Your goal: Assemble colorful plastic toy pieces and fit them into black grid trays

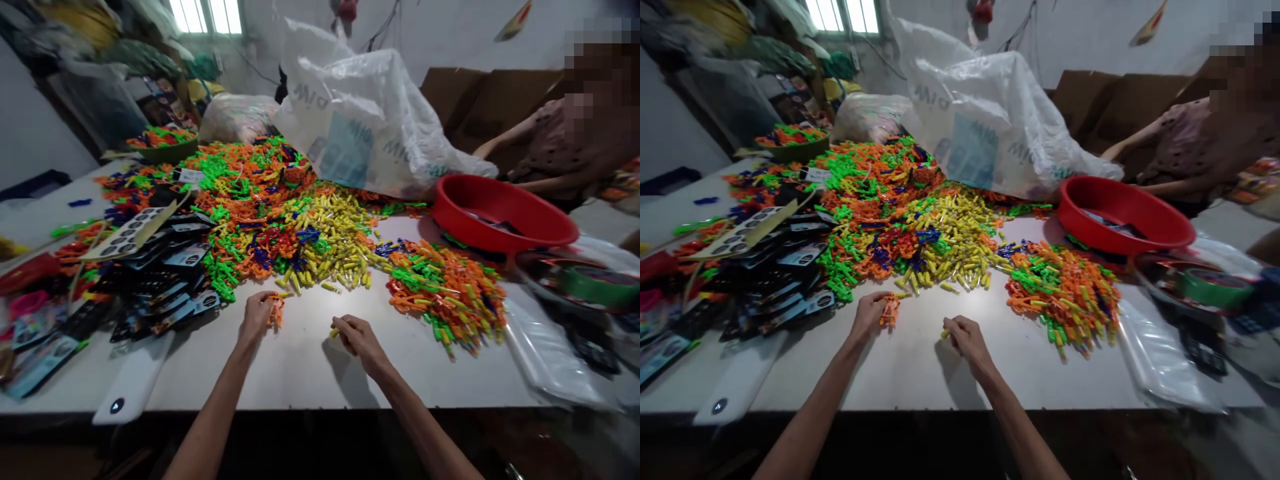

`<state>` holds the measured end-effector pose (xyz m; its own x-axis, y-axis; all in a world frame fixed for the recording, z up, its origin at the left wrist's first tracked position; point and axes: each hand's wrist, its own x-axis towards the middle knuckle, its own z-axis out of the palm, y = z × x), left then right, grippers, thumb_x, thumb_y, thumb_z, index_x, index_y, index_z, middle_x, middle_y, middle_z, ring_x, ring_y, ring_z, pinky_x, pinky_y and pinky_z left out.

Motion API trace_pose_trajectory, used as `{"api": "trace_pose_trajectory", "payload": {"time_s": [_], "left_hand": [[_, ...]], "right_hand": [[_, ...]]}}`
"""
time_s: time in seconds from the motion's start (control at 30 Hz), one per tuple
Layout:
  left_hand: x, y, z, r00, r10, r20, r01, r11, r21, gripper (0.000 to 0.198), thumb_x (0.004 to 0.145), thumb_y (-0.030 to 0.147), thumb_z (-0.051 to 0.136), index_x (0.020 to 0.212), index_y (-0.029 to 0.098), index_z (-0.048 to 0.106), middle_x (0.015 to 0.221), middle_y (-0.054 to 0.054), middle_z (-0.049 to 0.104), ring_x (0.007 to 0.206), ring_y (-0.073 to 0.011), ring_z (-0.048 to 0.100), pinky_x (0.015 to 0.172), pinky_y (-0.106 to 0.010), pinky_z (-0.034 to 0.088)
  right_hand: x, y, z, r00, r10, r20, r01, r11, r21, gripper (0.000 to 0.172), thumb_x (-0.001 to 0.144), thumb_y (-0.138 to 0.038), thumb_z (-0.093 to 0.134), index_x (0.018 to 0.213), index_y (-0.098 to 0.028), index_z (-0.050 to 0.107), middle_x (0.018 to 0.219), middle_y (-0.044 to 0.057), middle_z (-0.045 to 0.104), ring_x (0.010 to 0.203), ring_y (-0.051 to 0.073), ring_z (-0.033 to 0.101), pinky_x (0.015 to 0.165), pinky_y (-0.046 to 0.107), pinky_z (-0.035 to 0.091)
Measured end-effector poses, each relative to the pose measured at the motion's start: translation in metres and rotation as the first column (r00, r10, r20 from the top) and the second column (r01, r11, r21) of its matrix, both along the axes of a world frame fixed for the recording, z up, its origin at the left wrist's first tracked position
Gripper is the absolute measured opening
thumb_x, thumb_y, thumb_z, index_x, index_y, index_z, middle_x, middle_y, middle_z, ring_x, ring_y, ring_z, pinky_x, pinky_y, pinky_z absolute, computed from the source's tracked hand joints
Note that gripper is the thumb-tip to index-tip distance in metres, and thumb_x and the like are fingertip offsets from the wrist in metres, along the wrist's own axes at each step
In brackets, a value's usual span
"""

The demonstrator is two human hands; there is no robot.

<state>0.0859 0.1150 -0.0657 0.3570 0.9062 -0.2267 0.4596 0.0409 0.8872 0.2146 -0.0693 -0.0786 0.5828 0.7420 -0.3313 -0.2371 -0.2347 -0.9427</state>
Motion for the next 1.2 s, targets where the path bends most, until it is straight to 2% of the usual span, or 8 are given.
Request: {"api": "trace_pose_trajectory", "payload": {"time_s": [0.13,0.23,0.3,0.47,0.63,0.83,0.93,1.2], "left_hand": [[-0.003,-0.022,0.002,0.968,0.08,0.237,-0.027,0.976,-0.216,0.042,0.056,0.014,0.052,0.097,0.012,0.06,0.069,-0.001,0.062,0.054,-0.0099,0.055,0.057,-0.024,0.047],[-0.002,-0.048,0.001,0.849,0.237,0.473,0.028,0.873,-0.487,0.043,0.048,0.01,0.057,0.091,0.014,0.061,0.071,0.0,0.064,0.057,-0.0101,0.057,0.055,-0.022,0.048],[-0.002,-0.061,0.0,0.817,0.288,0.5,0.057,0.822,-0.566,0.038,0.047,0.01,0.063,0.085,0.014,0.061,0.068,0.0,0.063,0.056,-0.0112,0.058,0.051,-0.021,0.046],[-0.004,-0.067,-0.002,0.806,0.262,0.53,0.081,0.839,-0.538,0.032,0.049,0.02,0.078,0.072,0.011,0.059,0.059,-0.001,0.062,0.05,-0.0105,0.057,0.05,-0.021,0.047],[-0.001,-0.069,0.0,0.743,0.347,0.572,0.087,0.797,-0.597,0.035,0.048,0.019,0.082,0.072,0.012,0.058,0.066,-0.003,0.066,0.057,-0.0121,0.061,0.055,-0.023,0.052],[0.001,-0.081,-0.001,0.812,0.268,0.518,0.146,0.766,-0.626,0.035,0.053,0.025,0.082,0.075,0.012,0.057,0.066,-0.003,0.064,0.051,-0.0101,0.056,0.041,-0.019,0.047],[0.001,-0.083,0.001,0.812,0.254,0.525,0.173,0.756,-0.632,0.038,0.051,0.027,0.083,0.074,0.011,0.057,0.066,-0.002,0.063,0.05,-0.009,0.056,0.04,-0.018,0.046],[0.0,-0.086,0.001,0.747,0.267,0.609,0.208,0.777,-0.595,0.044,0.048,0.03,0.085,0.075,0.014,0.053,0.065,0.002,0.062,0.05,-0.0082,0.055,0.041,-0.018,0.046]], "right_hand": [[-0.021,0.01,-0.001,0.949,-0.035,-0.315,0.074,0.991,0.114,0.036,0.058,-0.042,0.074,0.078,-0.015,0.061,0.056,0.0,0.06,0.043,0.009,0.048,0.044,0.021,0.031],[-0.035,0.023,0.001,0.907,-0.035,-0.419,0.114,0.98,0.165,0.037,0.058,-0.039,0.073,0.085,-0.015,0.062,0.062,0.001,0.063,0.047,0.01,0.053,0.046,0.021,0.035],[-0.039,0.029,0.003,0.902,-0.052,-0.43,0.141,0.974,0.178,0.034,0.059,-0.037,0.072,0.084,-0.016,0.062,0.061,-0.001,0.062,0.046,0.009,0.053,0.046,0.02,0.035],[-0.03,0.023,0.005,0.917,-0.09,-0.389,0.187,0.958,0.218,0.029,0.062,-0.036,0.072,0.08,-0.016,0.061,0.057,-0.001,0.063,0.042,0.009,0.05,0.044,0.021,0.036],[-0.024,0.01,0.004,0.891,0.022,-0.453,0.105,0.962,0.253,0.03,0.065,-0.04,0.074,0.075,-0.015,0.061,0.063,0.003,0.066,0.043,0.008,0.051,0.044,0.019,0.036],[-0.022,0.005,0.001,0.888,-0.007,-0.46,0.142,0.955,0.26,0.03,0.061,-0.038,0.078,0.071,-0.014,0.064,0.058,0.0,0.063,0.041,0.005,0.048,0.043,0.018,0.036],[-0.021,0.004,0.0,0.872,0.014,-0.488,0.129,0.958,0.257,0.03,0.061,-0.038,0.078,0.069,-0.014,0.062,0.056,0.0,0.063,0.04,0.005,0.048,0.042,0.017,0.035],[-0.023,0.004,0.0,0.834,0.066,-0.548,0.074,0.971,0.229,0.036,0.066,-0.046,0.074,0.065,-0.014,0.057,0.043,-0.005,0.053,0.029,0.002,0.031,0.034,0.017,0.021]]}}
